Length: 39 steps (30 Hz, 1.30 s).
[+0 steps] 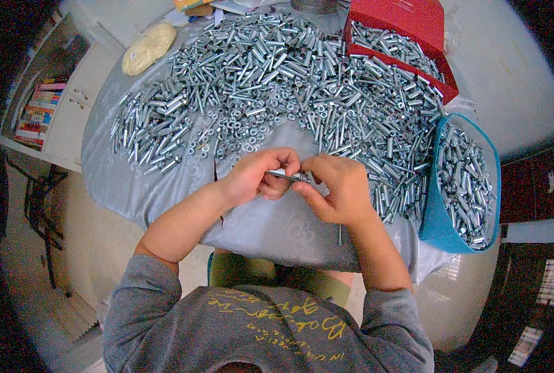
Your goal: The person sits at a table covered with metal fasteners and repeatedly picks up bolts and nuts to thread them together by hand. They handle the components one at a time, screwing the nut onto the bolt and then placing the assembled unit back onto the table.
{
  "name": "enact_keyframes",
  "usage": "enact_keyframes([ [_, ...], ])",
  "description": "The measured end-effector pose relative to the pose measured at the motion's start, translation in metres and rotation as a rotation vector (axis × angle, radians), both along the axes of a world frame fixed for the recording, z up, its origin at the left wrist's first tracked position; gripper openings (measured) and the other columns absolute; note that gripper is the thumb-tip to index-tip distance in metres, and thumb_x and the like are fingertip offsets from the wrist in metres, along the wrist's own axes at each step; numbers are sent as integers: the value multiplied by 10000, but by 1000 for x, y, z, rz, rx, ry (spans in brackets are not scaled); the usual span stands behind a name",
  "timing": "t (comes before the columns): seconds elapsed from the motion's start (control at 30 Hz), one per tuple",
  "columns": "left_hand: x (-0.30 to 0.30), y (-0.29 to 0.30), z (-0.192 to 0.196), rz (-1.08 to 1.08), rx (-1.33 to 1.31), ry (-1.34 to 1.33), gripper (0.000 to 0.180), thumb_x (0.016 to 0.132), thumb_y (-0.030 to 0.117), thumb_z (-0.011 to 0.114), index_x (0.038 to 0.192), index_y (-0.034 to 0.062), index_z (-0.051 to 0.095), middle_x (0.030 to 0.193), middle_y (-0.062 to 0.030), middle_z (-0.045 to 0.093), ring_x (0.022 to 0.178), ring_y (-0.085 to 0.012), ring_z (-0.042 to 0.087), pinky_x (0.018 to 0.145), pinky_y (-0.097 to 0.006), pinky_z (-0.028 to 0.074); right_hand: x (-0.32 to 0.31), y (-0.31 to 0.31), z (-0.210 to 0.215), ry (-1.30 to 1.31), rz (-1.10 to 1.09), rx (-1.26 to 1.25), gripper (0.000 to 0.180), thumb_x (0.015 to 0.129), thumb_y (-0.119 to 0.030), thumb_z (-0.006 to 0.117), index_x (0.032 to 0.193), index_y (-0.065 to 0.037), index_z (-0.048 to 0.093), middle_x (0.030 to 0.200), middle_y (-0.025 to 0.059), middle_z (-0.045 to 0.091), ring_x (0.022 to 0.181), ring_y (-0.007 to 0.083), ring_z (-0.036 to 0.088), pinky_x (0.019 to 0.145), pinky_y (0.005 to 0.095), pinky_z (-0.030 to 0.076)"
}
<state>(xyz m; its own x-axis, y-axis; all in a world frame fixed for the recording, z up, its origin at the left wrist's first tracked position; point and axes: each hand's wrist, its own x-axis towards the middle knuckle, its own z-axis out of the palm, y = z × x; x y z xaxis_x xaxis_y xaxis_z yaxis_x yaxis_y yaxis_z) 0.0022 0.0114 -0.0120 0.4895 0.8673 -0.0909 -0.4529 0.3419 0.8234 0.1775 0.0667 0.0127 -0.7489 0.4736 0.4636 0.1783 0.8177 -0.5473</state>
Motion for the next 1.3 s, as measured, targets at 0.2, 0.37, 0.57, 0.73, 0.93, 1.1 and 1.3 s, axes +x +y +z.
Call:
enact_keyframes([
  [0.2, 4, -3, 7, 179, -48, 118, 260, 860, 280, 320, 989, 85, 434, 529, 64, 241, 419, -58, 218, 422, -214, 219, -2, -4, -7, 49, -105, -192, 122, 775, -145, 541, 744, -30, 568, 620, 94, 546, 507, 237, 522, 477, 305, 400],
  [0.37, -3, 0, 5, 260, -97, 15, 284, 875, 308, 330, 984, 84, 465, 562, 66, 274, 448, -47, 250, 453, -209, 265, 0, -2, -9, 141, -159, -319, 139, 812, -132, 511, 776, -8, 561, 613, 73, 538, 514, 169, 502, 488, 265, 387],
  [0.57, -8, 5, 1, 431, 4, 106, 202, 853, 242, 365, 844, 82, 488, 551, 64, 271, 448, -51, 250, 457, -217, 264, 5, 7, -6, 262, -295, -376, 121, 815, -125, 542, 806, -5, 558, 600, -3, 488, 537, 53, 431, 485, 199, 335],
  [0.73, -12, 7, 3, 540, 50, 167, 142, 825, 177, 383, 802, 73, 477, 539, 62, 265, 449, -56, 246, 454, -218, 252, 35, 31, 12, 674, -635, -265, 104, 821, -94, 542, 869, -6, 570, 651, -14, 496, 566, 37, 430, 500, 176, 345],
  [0.93, -13, 5, 5, 617, 103, 206, 133, 818, 160, 384, 782, 68, 473, 535, 60, 262, 449, -57, 241, 450, -221, 251, 107, 25, 73, 316, -1283, 327, 209, 790, -135, 576, 990, -75, 585, 790, 60, 603, 590, 102, 517, 539, 222, 415],
  [1.1, -14, 9, 4, 647, 143, 177, 128, 813, 150, 383, 777, 63, 470, 535, 60, 270, 446, -47, 247, 449, -214, 259, 168, 20, 84, 43, -1562, 388, 243, 782, -197, 558, 1007, -110, 579, 871, 93, 617, 726, 214, 590, 643, 318, 451],
  [1.3, -18, 9, 4, 718, 125, 168, 123, 810, 149, 386, 779, 62, 467, 534, 60, 272, 439, -46, 244, 446, -212, 258, 217, 37, 56, -601, -1496, 177, 425, 724, -297, 617, 1059, -46, 547, 1068, 175, 531, 978, 325, 509, 844, 382, 404],
])
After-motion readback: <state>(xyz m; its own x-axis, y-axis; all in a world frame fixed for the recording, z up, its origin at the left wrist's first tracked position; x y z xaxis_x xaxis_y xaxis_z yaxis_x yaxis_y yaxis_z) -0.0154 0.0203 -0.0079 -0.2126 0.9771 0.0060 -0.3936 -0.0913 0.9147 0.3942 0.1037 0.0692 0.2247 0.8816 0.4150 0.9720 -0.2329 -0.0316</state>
